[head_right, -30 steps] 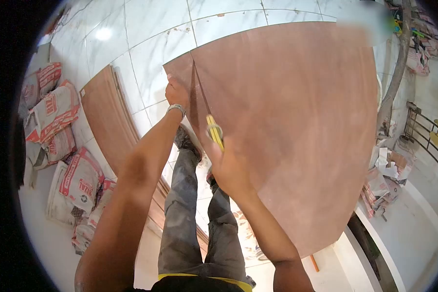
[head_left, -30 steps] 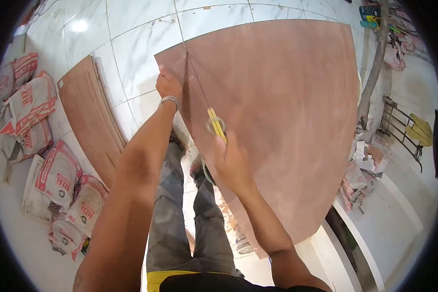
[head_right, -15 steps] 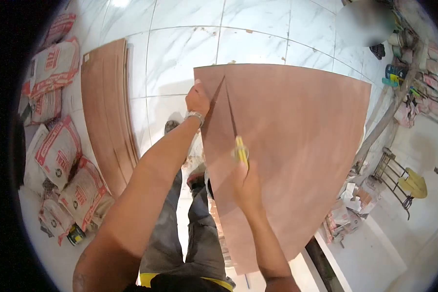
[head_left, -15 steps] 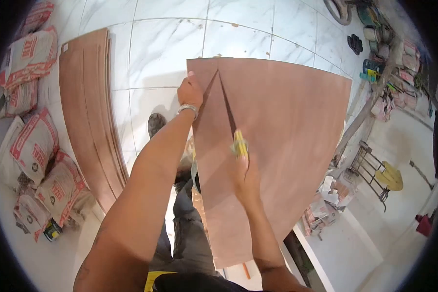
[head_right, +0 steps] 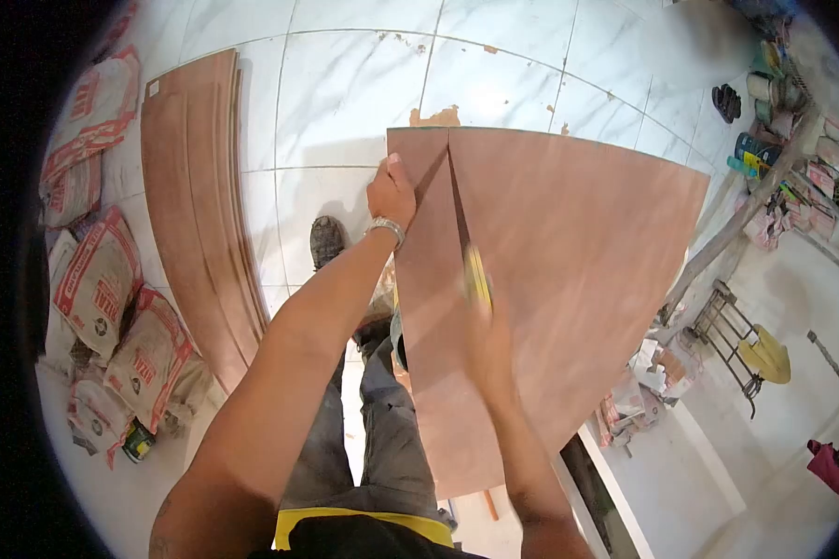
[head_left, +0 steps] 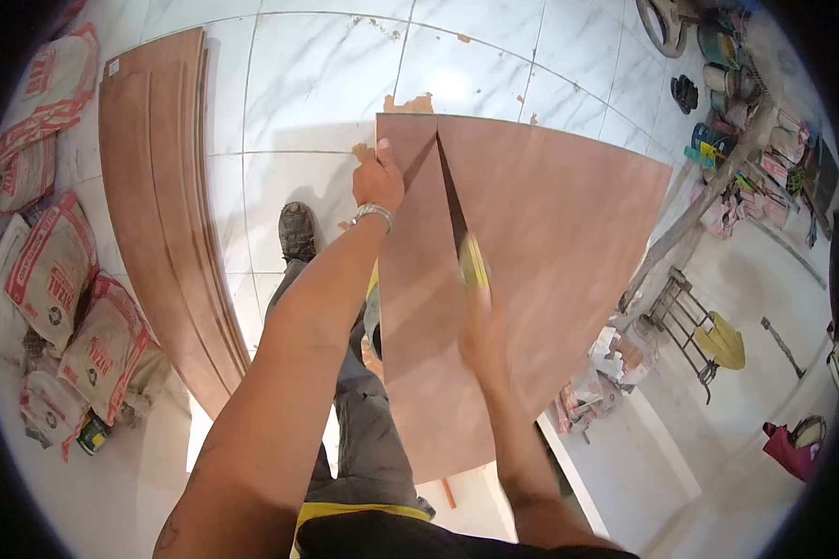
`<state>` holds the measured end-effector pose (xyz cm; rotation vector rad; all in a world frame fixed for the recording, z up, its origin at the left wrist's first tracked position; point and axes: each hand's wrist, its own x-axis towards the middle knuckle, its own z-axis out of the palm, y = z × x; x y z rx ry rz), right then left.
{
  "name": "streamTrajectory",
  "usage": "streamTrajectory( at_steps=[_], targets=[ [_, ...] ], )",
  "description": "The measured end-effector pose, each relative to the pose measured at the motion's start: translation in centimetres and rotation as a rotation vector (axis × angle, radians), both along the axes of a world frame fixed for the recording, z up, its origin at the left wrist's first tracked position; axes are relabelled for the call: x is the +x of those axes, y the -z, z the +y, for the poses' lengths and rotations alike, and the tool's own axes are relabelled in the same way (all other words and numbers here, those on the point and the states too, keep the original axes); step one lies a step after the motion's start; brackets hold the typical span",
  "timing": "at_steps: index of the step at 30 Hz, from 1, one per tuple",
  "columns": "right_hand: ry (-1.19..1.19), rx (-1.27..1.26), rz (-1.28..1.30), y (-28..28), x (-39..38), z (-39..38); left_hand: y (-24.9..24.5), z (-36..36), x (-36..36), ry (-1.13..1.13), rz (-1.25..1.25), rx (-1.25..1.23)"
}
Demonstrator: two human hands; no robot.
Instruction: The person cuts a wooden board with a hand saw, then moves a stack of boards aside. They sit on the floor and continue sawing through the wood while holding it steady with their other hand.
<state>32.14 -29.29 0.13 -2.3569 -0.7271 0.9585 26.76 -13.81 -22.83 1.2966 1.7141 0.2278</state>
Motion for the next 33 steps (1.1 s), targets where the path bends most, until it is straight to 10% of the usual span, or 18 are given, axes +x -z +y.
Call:
streamTrajectory(
  at_steps=[1, 6, 10, 16, 22, 27, 31, 33],
  targets=[
    [0.080, -0.287, 0.022, 3.7, 1.3, 3.5, 0.5, -0.1, -0.2, 0.018, 0.005, -0.011],
    [0.128, 0.051, 0.187, 18.4, 6.5, 13.6, 1.4, -0.1, -0.4, 0.014, -0.019, -0.018],
    [0.054, 0.083, 0.137, 17.4, 6.7, 11.9, 0.8, 0.1, -0.2, 0.015, -0.019, -0.020],
    [-0.074, -0.115, 0.017, -0.7, 0.2, -0.6, 0.5, 0.1, -0.7, 0.117, -0.005, 0.000],
    [0.073, 0.068, -0.009, 14.8, 4.7, 11.3, 1.1, 0.2, -0.7, 0.089, -0.004, 0.044],
    [0.066, -0.134, -0.009, 7.6, 1.7, 3.0, -0.1, 0.6, 0.0, 0.116, 0.073, 0.060],
    [0.121, 0.279, 0.120, 4.5, -1.3, -4.5, 0.5, -0.1, 0.1, 0.044, 0.117, 0.084],
    [0.112, -0.259, 0.136, 8.9, 1.1, 1.3, 0.5, -0.6, -0.3, 0.077, 0.117, 0.143]
  ],
)
